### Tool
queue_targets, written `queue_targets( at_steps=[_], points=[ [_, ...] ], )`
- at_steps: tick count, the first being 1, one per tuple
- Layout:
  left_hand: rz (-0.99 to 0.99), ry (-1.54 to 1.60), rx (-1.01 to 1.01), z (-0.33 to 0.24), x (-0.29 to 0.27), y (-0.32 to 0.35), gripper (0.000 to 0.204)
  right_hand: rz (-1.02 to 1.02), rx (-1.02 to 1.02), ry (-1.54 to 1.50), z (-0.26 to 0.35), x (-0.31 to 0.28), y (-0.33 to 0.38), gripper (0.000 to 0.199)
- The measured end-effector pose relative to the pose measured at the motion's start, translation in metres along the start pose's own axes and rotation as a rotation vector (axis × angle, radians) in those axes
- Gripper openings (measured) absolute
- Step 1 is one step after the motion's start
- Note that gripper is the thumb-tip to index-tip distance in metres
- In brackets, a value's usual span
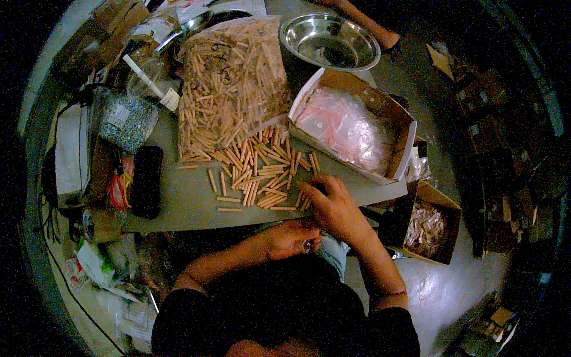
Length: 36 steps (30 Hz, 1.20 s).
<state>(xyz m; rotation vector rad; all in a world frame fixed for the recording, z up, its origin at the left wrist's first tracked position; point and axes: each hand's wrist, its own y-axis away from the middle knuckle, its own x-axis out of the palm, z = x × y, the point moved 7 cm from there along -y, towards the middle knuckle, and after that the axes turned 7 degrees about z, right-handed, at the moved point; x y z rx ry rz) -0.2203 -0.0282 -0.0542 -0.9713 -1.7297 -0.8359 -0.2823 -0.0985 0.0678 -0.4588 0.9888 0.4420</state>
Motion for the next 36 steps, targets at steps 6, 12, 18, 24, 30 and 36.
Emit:
queue_targets(
  at_steps=[6,12,18,24,30,36],
  points=[
    [-0.139,0.063,-0.036,0.001,0.001,0.005,0.014,-0.038,0.050,-0.088,-0.006,0.001,0.009,0.044],
    [-0.099,0.015,-0.017,0.007,-0.008,0.001,0.014,-0.088,0.038,0.022,-0.009,0.003,0.018,0.039],
    [-0.123,-0.005,-0.024,0.005,-0.007,0.002,0.012,-0.113,0.033,-0.054,-0.010,0.000,0.020,0.033],
    [-0.133,-0.003,-0.024,0.009,-0.009,0.000,0.012,-0.123,0.011,-0.038,-0.013,0.002,0.024,0.034],
    [-0.105,-0.026,0.000,0.006,-0.006,-0.004,0.012,0.023,0.055,0.071,0.001,-0.005,0.005,0.048],
    [-0.026,-0.020,0.037,0.005,-0.003,-0.009,0.011,0.061,0.053,-0.012,-0.005,-0.001,0.010,0.047]
  ],
)
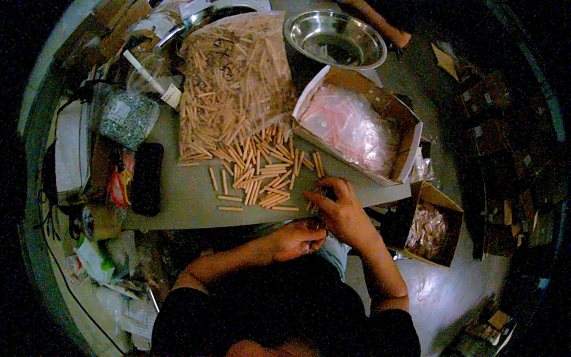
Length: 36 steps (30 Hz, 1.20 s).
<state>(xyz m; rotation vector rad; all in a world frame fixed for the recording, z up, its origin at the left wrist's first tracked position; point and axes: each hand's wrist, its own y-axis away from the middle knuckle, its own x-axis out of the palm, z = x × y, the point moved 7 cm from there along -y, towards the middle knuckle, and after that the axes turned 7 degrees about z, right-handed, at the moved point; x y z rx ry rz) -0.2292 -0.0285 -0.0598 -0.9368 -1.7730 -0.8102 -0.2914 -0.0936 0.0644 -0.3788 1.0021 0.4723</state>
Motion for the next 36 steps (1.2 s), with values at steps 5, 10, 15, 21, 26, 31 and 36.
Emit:
queue_targets(
  at_steps=[5,10,15,21,26,31,36],
  points=[
    [-0.159,0.091,0.003,0.002,0.003,0.001,0.009,0.069,-0.052,-0.056,0.002,0.007,0.015,0.043],
    [-0.109,-0.093,0.007,-0.004,0.004,0.005,0.009,0.268,-0.094,-0.220,0.011,0.008,0.030,0.041],
    [-0.092,-0.515,-0.143,0.001,-0.014,0.004,0.020,0.118,-0.016,-0.335,0.001,0.000,0.032,0.046],
    [0.084,-0.573,0.206,-0.023,0.023,0.006,0.042,0.219,-0.137,-0.369,0.024,-0.012,0.038,0.043],
    [0.190,-0.577,0.035,-0.026,0.038,0.006,0.074,0.136,-0.142,-0.272,0.029,-0.026,0.045,0.032],
    [-0.075,-1.294,0.286,-0.080,0.090,0.016,0.045,-0.128,-0.199,-0.256,0.028,-0.050,0.055,0.025],
    [-0.026,-1.652,0.659,-0.099,0.119,0.023,0.018,-0.258,-0.063,-0.361,0.008,-0.050,0.073,0.019]
  ],
)
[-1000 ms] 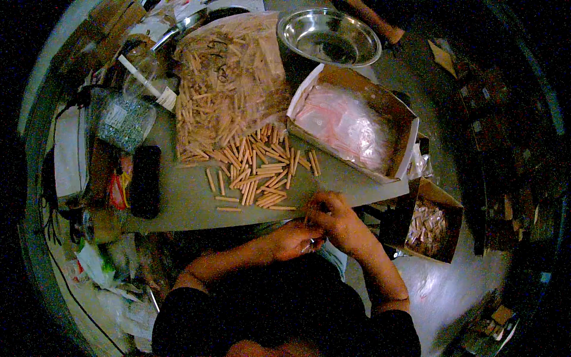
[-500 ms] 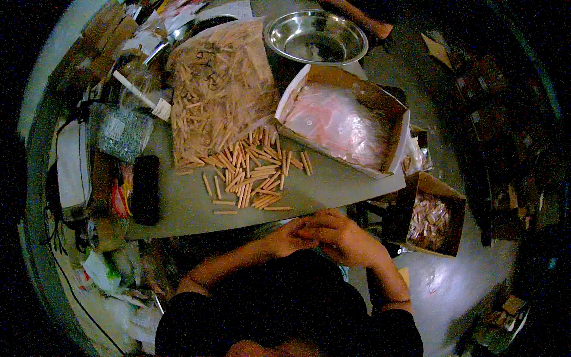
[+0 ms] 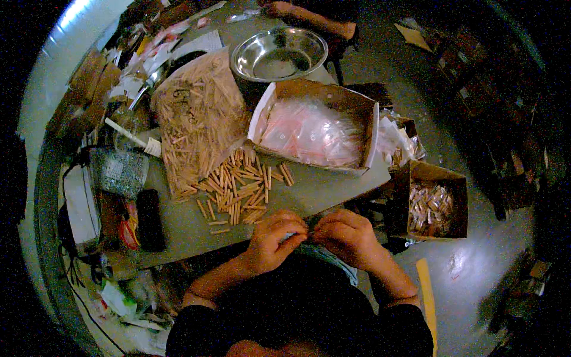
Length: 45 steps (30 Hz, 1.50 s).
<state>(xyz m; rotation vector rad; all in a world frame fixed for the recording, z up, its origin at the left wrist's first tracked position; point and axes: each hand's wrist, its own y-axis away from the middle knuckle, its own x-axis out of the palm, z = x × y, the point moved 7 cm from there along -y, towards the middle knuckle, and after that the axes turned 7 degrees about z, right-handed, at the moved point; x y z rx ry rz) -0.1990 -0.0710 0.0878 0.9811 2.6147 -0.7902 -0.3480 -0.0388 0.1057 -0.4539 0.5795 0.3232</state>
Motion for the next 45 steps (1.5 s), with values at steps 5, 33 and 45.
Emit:
queue_targets(
  at_steps=[5,33,45],
  points=[
    [0.043,-0.153,0.006,-0.012,0.007,-0.012,0.014,-0.010,0.015,0.073,0.005,-0.004,-0.004,0.020],
    [0.616,-0.714,-0.101,0.119,-0.027,-0.174,0.016,-0.653,0.826,0.524,-0.090,-0.123,0.173,0.019],
    [0.023,-0.402,-0.124,0.085,-0.078,-0.175,0.013,-0.389,0.545,0.461,-0.077,-0.068,0.096,0.016]
  ],
)
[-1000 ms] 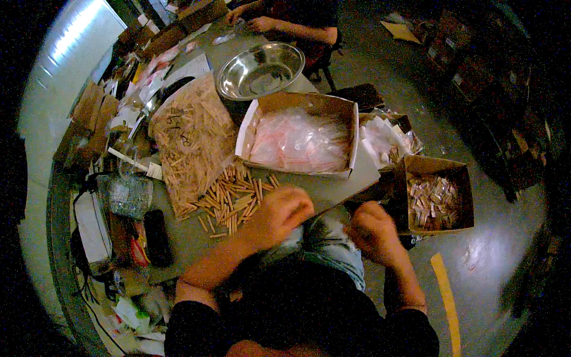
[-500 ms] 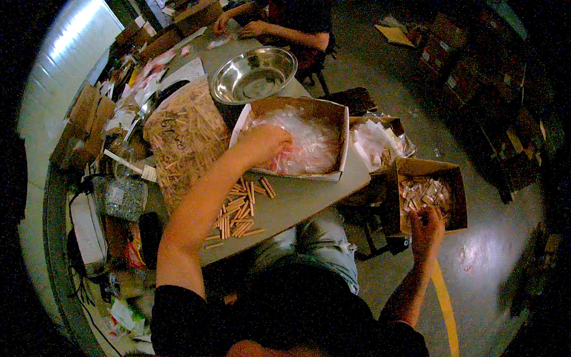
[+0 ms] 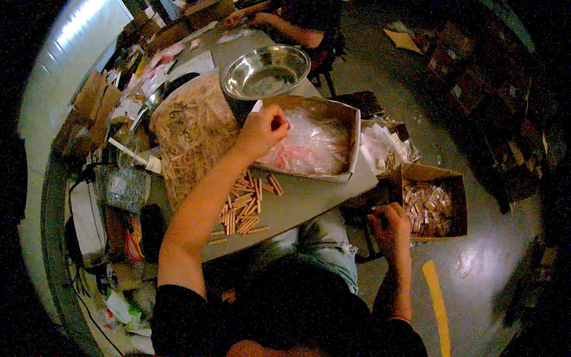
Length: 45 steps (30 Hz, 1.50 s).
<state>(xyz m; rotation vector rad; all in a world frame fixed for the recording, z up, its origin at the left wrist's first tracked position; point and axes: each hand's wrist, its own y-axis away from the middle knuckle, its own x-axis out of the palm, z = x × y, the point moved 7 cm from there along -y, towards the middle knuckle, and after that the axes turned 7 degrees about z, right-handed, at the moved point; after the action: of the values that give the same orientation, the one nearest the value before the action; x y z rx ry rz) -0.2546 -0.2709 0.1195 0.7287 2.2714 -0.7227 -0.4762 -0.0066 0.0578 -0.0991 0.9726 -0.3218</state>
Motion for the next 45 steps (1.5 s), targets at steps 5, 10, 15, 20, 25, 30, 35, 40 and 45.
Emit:
queue_targets(
  at_steps=[5,10,15,20,25,30,35,40,45],
  points=[
    [-0.065,0.250,-0.047,0.005,-0.021,0.024,0.018,0.175,-0.124,-0.088,0.050,0.037,-0.005,0.016],
    [0.067,0.711,-0.286,-0.013,-0.027,0.087,0.012,0.395,-0.418,-0.174,0.123,0.077,-0.011,0.017],
    [-0.060,0.578,-0.232,-0.019,-0.047,0.162,0.011,0.445,-0.659,-0.200,0.172,0.120,-0.014,0.019],
    [-0.183,0.693,-0.381,-0.006,-0.052,0.251,0.009,0.520,-0.680,-0.227,0.190,0.139,-0.024,0.024],
    [-0.209,1.127,-0.350,-0.007,-0.020,0.311,0.008,0.524,-0.669,-0.233,0.199,0.150,-0.028,0.029],
    [0.089,0.987,-0.448,-0.016,0.030,0.325,0.011,0.604,-0.606,-0.229,0.211,0.151,-0.030,0.029],
    [0.247,1.076,-0.571,0.001,0.085,0.338,0.016,0.661,-0.575,-0.237,0.208,0.149,-0.030,0.030],
    [0.326,1.125,-0.819,0.001,0.111,0.320,0.019,0.666,-0.587,-0.188,0.207,0.150,-0.030,0.027],
    [0.253,1.494,-0.552,-0.005,0.139,0.306,0.022,0.679,-0.629,-0.169,0.210,0.148,-0.029,0.026]
  ],
)
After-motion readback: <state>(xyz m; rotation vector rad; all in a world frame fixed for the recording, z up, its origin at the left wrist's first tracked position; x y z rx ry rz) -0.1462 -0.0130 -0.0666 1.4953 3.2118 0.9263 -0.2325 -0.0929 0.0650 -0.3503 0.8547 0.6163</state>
